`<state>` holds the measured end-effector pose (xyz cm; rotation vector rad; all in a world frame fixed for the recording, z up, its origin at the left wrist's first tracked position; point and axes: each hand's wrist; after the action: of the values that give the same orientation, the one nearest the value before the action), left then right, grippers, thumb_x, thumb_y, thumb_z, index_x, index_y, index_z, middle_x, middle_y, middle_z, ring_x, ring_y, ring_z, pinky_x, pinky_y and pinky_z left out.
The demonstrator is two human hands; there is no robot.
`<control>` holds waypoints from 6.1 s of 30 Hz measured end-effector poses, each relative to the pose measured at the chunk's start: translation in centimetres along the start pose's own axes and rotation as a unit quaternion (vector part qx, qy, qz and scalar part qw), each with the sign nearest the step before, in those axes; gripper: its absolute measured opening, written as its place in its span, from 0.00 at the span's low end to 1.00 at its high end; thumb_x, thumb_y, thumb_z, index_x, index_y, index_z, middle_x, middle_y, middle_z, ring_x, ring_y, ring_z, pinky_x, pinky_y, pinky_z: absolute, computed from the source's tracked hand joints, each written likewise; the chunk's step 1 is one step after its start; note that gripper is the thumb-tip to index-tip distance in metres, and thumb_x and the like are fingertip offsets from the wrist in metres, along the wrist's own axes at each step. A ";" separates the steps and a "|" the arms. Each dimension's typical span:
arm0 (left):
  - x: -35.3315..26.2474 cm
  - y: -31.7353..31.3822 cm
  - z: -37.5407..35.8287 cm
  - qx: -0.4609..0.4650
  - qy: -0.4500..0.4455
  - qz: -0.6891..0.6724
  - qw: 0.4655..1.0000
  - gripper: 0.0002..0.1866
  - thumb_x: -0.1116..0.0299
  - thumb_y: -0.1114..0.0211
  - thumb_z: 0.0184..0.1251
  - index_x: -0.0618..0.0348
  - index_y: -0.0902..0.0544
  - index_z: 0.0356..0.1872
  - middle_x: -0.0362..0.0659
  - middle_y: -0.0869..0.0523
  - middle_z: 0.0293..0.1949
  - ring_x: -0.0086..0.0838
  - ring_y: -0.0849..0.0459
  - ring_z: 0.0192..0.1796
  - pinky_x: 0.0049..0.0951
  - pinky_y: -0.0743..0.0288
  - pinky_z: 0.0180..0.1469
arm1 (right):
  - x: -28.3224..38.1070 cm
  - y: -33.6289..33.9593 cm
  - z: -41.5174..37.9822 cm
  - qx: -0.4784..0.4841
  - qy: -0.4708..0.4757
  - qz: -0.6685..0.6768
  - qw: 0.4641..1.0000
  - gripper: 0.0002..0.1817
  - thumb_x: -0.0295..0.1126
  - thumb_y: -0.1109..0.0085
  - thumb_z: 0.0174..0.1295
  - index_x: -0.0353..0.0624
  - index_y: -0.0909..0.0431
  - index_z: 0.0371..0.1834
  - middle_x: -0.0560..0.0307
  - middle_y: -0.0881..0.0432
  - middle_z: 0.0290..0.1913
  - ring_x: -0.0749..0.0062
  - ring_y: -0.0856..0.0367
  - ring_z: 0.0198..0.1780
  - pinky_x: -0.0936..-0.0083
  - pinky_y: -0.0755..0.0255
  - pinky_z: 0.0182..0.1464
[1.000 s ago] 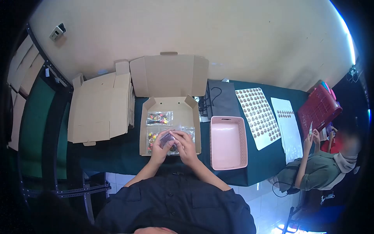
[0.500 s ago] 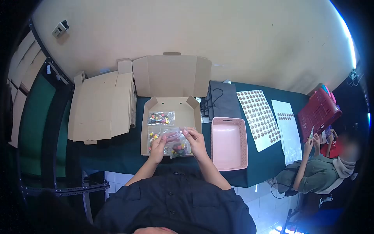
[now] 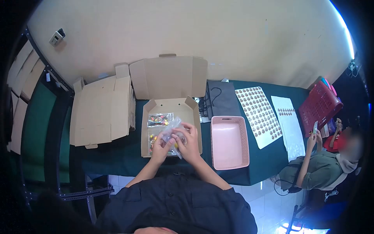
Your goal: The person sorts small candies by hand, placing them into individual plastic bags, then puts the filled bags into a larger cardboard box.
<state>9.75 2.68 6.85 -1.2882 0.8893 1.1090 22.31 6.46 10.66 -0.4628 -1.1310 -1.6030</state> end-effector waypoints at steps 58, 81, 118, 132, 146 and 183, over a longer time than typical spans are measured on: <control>-1.6 1.9 -0.7 -0.074 -0.008 0.002 0.997 0.16 0.75 0.40 0.59 0.64 0.27 0.49 0.41 0.21 0.44 0.26 0.23 0.47 0.26 0.30 0.50 | -6.6 -3.1 -5.6 0.219 -0.353 0.530 0.740 0.15 0.30 0.48 0.61 0.35 0.29 0.50 0.54 0.23 0.47 0.73 0.26 0.51 0.77 0.34 0.55; -0.5 2.1 -1.0 -0.033 0.056 0.042 0.997 0.18 0.70 0.34 0.55 0.64 0.28 0.45 0.41 0.20 0.38 0.22 0.21 0.39 0.22 0.26 0.39 | -4.8 -1.8 -3.7 0.011 -0.201 0.381 0.902 0.33 0.30 0.37 0.52 0.39 0.42 0.61 0.55 0.27 0.49 0.74 0.26 0.44 0.76 0.34 0.50; -0.1 1.5 -1.6 0.016 0.136 -0.088 0.987 0.21 0.56 0.52 0.68 0.63 0.34 0.53 0.42 0.24 0.44 0.22 0.24 0.44 0.23 0.27 0.45 | -3.1 -1.0 -3.8 0.155 -0.265 0.336 0.890 0.20 0.27 0.40 0.55 0.33 0.32 0.50 0.57 0.24 0.43 0.80 0.26 0.44 0.81 0.31 0.47; 1.1 2.6 -1.1 -0.079 0.116 -0.184 0.973 0.21 0.60 0.54 0.69 0.58 0.38 0.58 0.44 0.27 0.52 0.30 0.26 0.53 0.32 0.28 0.52 | -5.3 -0.1 -4.7 0.201 -0.290 0.273 0.895 0.21 0.23 0.38 0.52 0.32 0.31 0.49 0.57 0.22 0.40 0.79 0.23 0.41 0.80 0.29 0.45; 0.8 1.9 -1.7 0.024 0.115 -0.037 0.992 0.18 0.82 0.39 0.55 0.70 0.29 0.48 0.47 0.19 0.42 0.27 0.20 0.46 0.24 0.27 0.52 | -5.5 -0.2 -4.6 0.084 -0.326 0.310 0.889 0.12 0.33 0.44 0.59 0.31 0.21 0.32 0.60 0.21 0.28 0.85 0.28 0.28 0.86 0.34 0.33; 6.1 7.6 4.9 0.007 0.287 -0.039 0.957 0.19 0.73 0.39 0.59 0.57 0.35 0.49 0.44 0.23 0.44 0.30 0.21 0.45 0.30 0.26 0.47 | -14.2 1.9 -1.1 0.038 -0.389 0.323 0.862 0.11 0.34 0.45 0.59 0.38 0.25 0.37 0.60 0.20 0.30 0.83 0.23 0.32 0.85 0.32 0.31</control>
<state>3.63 7.87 -0.49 -1.6540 1.2542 0.6649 29.36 13.12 0.02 -1.3587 -1.4016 -0.7588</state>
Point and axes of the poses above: each hand's wrist, its own z-axis towards the middle knuckle, its own y-axis out of the back of the hand, x = y × z
